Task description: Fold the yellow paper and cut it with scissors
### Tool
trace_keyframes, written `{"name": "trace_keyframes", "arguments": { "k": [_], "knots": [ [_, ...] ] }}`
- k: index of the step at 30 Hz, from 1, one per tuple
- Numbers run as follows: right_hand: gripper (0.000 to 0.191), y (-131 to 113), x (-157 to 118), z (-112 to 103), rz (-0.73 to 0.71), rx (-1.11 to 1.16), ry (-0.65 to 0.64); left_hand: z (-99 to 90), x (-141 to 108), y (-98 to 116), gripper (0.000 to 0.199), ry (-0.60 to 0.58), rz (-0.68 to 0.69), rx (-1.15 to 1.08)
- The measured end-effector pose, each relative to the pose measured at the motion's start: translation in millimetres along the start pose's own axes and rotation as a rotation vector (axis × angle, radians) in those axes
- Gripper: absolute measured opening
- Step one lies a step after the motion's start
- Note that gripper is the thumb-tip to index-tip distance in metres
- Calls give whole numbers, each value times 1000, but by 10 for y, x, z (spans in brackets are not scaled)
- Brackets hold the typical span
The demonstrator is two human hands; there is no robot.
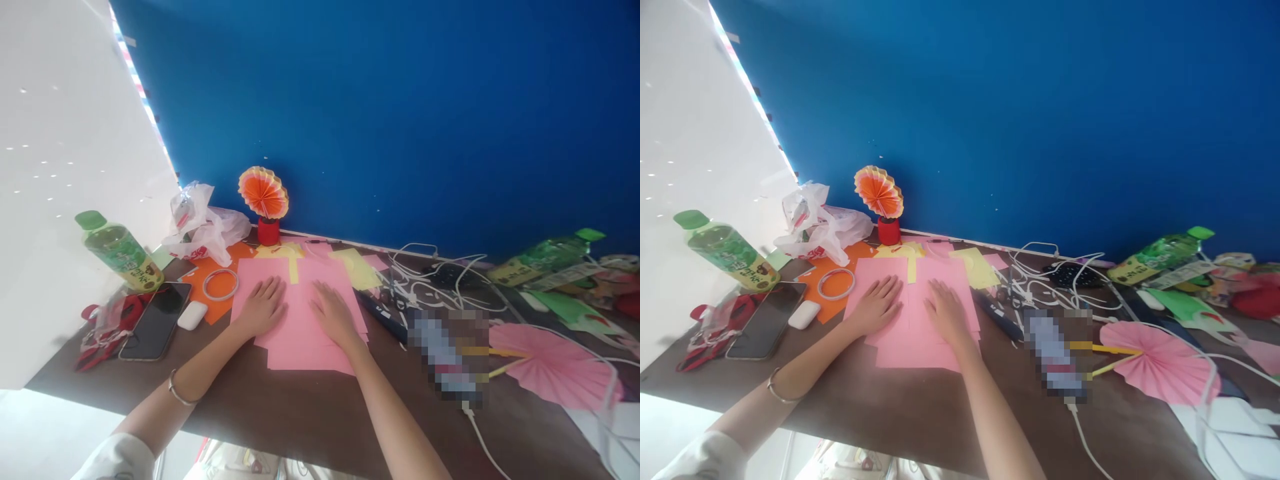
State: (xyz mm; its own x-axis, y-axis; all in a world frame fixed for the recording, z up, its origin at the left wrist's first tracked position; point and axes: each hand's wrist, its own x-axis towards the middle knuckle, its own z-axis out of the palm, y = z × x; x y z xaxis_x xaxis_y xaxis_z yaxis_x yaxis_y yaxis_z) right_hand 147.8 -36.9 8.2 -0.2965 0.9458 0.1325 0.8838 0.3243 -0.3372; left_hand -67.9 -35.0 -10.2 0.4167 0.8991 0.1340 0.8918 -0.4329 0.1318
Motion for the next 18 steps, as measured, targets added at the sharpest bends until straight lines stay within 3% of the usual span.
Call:
{"name": "trace_keyframes", "arguments": {
  "k": [6,11,15,18],
  "knots": [
    [47,-39,-29,8,23,3,34,-56,-56,29,50,47,13,-12],
    [44,-3,-35,5,24,5,133,-143,-123,57,47,136,-109,35],
    [36,75,-56,-106,166,-113,262,-97,-137,37,54,92,-111,34],
    [40,56,-97,-117,219,-249,225,-36,-132,22,58,56,-89,34]
  ]
}}
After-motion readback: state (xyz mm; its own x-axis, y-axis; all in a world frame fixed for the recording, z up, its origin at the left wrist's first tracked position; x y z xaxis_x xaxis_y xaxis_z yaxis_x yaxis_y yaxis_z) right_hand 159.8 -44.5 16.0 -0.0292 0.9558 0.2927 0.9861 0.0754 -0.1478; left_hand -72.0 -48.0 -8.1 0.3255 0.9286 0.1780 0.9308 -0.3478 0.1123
